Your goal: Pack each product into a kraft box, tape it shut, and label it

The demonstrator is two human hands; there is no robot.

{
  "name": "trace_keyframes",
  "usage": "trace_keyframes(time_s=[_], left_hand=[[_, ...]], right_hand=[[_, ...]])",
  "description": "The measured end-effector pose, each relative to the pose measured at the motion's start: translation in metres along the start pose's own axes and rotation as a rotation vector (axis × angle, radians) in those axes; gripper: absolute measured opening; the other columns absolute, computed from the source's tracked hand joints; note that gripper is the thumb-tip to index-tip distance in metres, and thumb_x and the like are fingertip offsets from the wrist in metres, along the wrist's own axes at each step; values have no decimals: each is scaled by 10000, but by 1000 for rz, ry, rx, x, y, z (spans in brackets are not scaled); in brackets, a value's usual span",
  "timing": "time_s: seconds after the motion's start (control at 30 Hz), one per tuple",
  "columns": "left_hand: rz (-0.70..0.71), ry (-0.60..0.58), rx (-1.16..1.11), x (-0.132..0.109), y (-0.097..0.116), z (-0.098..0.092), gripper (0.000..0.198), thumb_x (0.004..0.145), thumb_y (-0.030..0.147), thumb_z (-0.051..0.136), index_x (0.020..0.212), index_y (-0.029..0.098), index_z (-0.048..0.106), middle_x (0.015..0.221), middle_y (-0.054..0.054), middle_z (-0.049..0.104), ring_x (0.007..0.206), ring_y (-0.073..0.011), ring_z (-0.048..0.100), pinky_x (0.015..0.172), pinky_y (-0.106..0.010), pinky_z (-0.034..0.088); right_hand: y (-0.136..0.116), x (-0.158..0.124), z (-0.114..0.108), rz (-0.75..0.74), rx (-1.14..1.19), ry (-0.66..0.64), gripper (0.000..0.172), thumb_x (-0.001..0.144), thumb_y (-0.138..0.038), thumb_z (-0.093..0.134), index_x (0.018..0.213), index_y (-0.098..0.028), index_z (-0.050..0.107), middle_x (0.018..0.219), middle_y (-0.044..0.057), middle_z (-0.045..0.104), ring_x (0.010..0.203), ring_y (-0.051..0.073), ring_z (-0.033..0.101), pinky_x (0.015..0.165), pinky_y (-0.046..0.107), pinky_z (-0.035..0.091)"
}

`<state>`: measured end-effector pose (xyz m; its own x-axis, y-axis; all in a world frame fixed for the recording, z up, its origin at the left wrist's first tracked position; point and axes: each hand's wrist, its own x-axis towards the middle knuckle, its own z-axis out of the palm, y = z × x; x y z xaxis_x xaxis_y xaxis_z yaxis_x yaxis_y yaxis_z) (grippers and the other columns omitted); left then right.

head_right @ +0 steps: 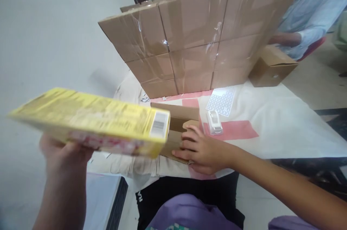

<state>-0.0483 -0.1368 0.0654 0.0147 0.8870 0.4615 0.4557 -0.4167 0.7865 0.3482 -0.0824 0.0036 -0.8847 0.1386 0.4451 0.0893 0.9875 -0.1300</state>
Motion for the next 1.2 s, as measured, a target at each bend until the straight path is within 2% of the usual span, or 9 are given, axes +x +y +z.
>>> trace_keyframes(time_s=[0.07,0.27,0.37,0.47,0.57,0.77,0.9,1.03,1.2], left_hand=[[2,-6,-122,30,-2,9,582,861,573,728,1369,351,551,1253,-63,704,1079,-320,706,807,-472,661],[-36,-748,317,74,13,44,390,828,363,768,1162,244,606,1203,-66,694,1071,-255,690,893,-377,599],[-85,-904,527,70,21,56,479,833,353,711,1273,249,551,1290,-81,666,1040,-266,704,838,-361,566],[-113,-909,698,62,30,62,667,852,387,672,1460,268,423,1292,-114,656,996,-307,720,764,-370,534],[-127,-910,768,59,35,62,508,893,440,616,1346,242,497,1117,-98,690,882,-299,715,693,-352,491],[-153,-886,638,58,28,52,456,896,497,646,1265,247,549,1231,-99,694,1021,-299,703,793,-355,518],[-176,-840,527,46,27,41,454,906,393,650,1318,264,514,1257,-81,703,998,-271,727,787,-338,541],[-305,-787,465,35,24,30,451,934,423,645,1325,266,487,1095,-52,753,915,-262,749,699,-328,570],[-158,-833,381,38,11,61,527,877,401,707,1365,267,559,1361,-89,692,1187,-309,701,938,-394,596]], right_hand=[[-5,-1,4,-12,-3,8,531,921,-290,577,1437,-162,553,1075,110,675,1141,300,550,1155,636,316],[-12,-11,9,-11,-103,160,443,961,-313,525,1346,-107,605,1007,96,676,1082,275,553,1165,561,341],[-10,-17,5,33,-136,146,417,946,-295,545,1316,-120,626,1035,107,676,1101,286,548,1109,539,390],[-7,-19,0,69,-100,70,495,938,-338,541,1376,-115,604,1177,146,688,1213,317,516,1080,526,407],[-5,-14,-4,158,-40,-55,601,948,-482,564,1418,-109,595,1295,169,687,1254,340,490,1031,512,415],[-9,9,-3,228,-77,-165,467,949,-506,618,1269,-174,689,1030,101,716,974,273,508,913,464,393],[-8,6,-8,112,-110,-2,275,920,-274,593,1182,-212,651,1069,86,639,1053,280,476,970,471,382],[-6,-18,-8,243,-88,231,222,895,-264,610,1103,-210,550,1048,87,496,1018,261,446,862,410,452],[-14,-36,17,369,-27,409,349,829,-244,655,1120,-233,463,1056,65,399,1002,258,439,855,418,471]])
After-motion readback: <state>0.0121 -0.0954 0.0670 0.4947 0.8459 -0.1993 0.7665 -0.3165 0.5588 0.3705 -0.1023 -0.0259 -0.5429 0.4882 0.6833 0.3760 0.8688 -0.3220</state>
